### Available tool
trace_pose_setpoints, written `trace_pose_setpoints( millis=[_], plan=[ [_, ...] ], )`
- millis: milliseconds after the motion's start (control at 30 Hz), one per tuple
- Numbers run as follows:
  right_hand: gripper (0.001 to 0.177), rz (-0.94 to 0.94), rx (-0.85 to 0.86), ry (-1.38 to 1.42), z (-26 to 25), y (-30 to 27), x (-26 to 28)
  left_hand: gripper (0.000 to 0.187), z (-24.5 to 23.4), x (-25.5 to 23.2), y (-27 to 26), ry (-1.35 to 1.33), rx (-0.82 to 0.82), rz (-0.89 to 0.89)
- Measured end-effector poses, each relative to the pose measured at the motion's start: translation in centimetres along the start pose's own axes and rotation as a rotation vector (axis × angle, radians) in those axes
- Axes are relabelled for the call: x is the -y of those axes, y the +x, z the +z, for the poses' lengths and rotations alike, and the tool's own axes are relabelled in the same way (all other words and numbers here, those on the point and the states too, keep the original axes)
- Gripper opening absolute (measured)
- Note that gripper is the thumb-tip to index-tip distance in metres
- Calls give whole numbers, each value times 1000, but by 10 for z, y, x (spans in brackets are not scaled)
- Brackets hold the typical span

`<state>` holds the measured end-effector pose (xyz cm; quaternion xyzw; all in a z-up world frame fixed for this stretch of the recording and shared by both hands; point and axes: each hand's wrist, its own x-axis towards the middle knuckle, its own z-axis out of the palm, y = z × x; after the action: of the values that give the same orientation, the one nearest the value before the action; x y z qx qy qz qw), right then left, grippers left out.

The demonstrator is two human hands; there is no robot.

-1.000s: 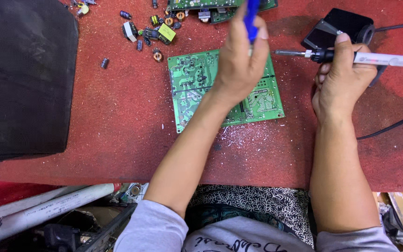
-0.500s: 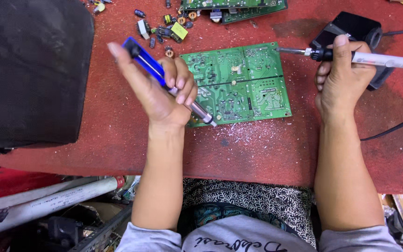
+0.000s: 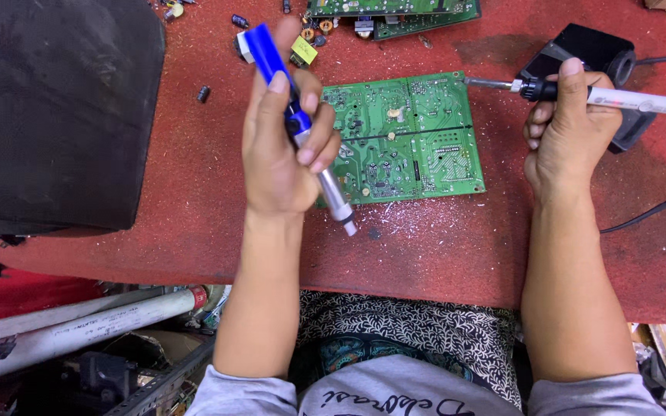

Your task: The person uses a soldering iron and a desoldering pump to remove components from a green circuit board. They repeatedly heat solder joints and extract molten solder, then flip the board to continue on the other side.

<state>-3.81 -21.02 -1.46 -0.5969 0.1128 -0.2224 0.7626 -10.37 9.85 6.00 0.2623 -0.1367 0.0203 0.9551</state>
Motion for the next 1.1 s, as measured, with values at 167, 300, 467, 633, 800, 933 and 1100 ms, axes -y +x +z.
trace_pose_setpoints(
  millis=[167, 300, 467, 633, 800, 933, 1100],
  plan=[
    [34, 29, -20, 15, 0, 2, -1, 43, -31, 0, 15, 26, -89, -214],
    [34, 19, -35, -23, 0, 0, 2, 28, -35, 18, 15, 895, -426, 22],
    [25, 46, 68, 46, 0, -3, 0, 29, -17, -9, 24, 737, -506, 5],
    [27, 94, 175, 121, 9, -9, 2, 38, -30, -32, 24, 1725, -459, -296],
    [31, 273, 228, 303, 20, -19, 5, 26, -52, -16, 29, 1814, -346, -508],
    [31, 241, 231, 424, 13, -15, 15, 9, -50, -18, 23, 1519, -487, -351],
    [32, 110, 281, 766, 4, -8, 32, 11, -2, -35, 12, 1569, -296, 179]
  ],
)
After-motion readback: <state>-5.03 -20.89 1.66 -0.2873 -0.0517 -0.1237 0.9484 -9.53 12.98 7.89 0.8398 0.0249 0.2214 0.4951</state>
